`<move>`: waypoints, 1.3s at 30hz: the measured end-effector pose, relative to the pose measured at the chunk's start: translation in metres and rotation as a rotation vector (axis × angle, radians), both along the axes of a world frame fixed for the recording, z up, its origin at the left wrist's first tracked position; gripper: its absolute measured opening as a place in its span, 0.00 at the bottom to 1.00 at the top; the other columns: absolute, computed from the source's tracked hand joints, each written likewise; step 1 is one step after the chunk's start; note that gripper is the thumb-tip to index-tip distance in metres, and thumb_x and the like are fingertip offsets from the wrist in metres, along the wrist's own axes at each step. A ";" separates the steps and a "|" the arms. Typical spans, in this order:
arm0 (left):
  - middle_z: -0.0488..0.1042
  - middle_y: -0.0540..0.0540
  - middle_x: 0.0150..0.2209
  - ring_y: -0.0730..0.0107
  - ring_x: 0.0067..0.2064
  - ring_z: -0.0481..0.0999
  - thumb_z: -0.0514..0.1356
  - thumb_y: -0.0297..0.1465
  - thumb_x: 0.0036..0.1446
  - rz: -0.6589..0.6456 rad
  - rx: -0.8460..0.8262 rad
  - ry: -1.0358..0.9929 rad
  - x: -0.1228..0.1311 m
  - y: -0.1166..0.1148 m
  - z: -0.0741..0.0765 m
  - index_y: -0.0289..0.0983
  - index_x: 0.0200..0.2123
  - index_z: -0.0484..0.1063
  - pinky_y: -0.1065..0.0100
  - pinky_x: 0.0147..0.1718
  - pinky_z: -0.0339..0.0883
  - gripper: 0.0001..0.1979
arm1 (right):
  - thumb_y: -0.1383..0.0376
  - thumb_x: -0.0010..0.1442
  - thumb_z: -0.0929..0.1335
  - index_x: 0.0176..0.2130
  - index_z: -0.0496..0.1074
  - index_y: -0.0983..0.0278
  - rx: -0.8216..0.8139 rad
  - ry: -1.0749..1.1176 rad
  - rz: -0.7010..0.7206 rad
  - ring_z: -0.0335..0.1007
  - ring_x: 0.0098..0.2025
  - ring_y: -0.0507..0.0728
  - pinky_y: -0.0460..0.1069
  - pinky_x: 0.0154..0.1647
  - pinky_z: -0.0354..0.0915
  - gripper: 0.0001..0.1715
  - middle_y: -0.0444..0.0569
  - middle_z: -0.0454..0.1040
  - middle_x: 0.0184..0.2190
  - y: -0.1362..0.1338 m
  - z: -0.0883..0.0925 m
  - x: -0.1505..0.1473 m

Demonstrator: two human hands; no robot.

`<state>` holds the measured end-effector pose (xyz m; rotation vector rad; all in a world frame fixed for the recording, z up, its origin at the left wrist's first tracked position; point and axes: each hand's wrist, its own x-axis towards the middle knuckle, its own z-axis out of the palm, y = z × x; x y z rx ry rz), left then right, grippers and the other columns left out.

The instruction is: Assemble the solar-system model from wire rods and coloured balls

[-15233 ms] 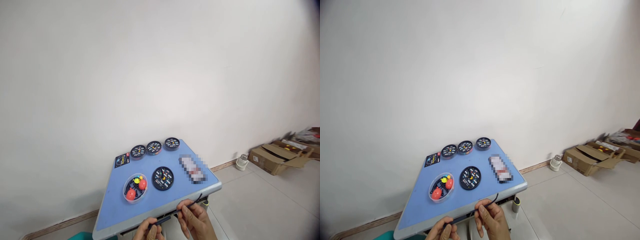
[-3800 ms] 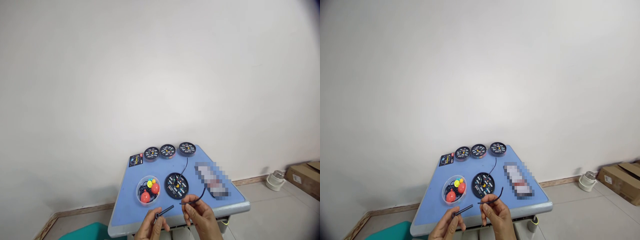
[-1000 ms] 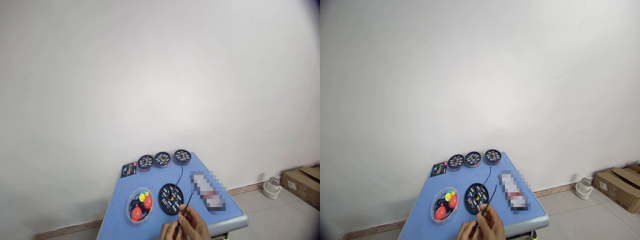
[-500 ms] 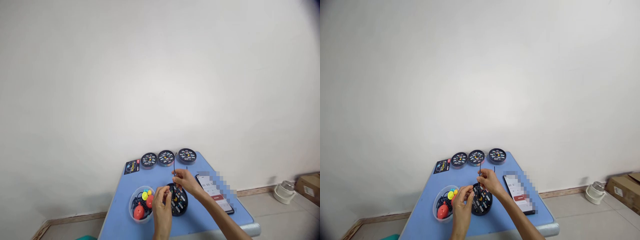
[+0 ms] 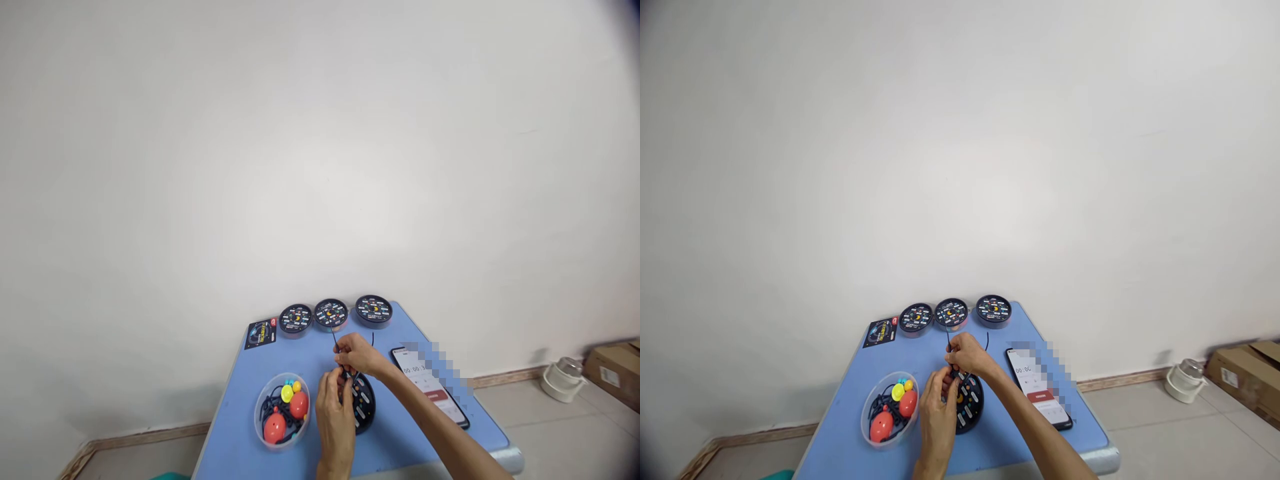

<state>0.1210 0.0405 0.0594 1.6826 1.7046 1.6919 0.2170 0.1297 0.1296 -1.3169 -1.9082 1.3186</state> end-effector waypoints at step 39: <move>0.79 0.43 0.29 0.54 0.36 0.78 0.60 0.25 0.55 0.122 -0.409 0.358 0.003 -0.002 0.006 0.40 0.29 0.74 0.64 0.32 0.62 0.05 | 0.61 0.65 0.69 0.47 0.73 0.65 0.004 -0.555 0.123 0.76 0.40 0.55 0.53 0.38 0.74 0.13 0.49 0.77 0.44 -0.005 -0.002 -0.006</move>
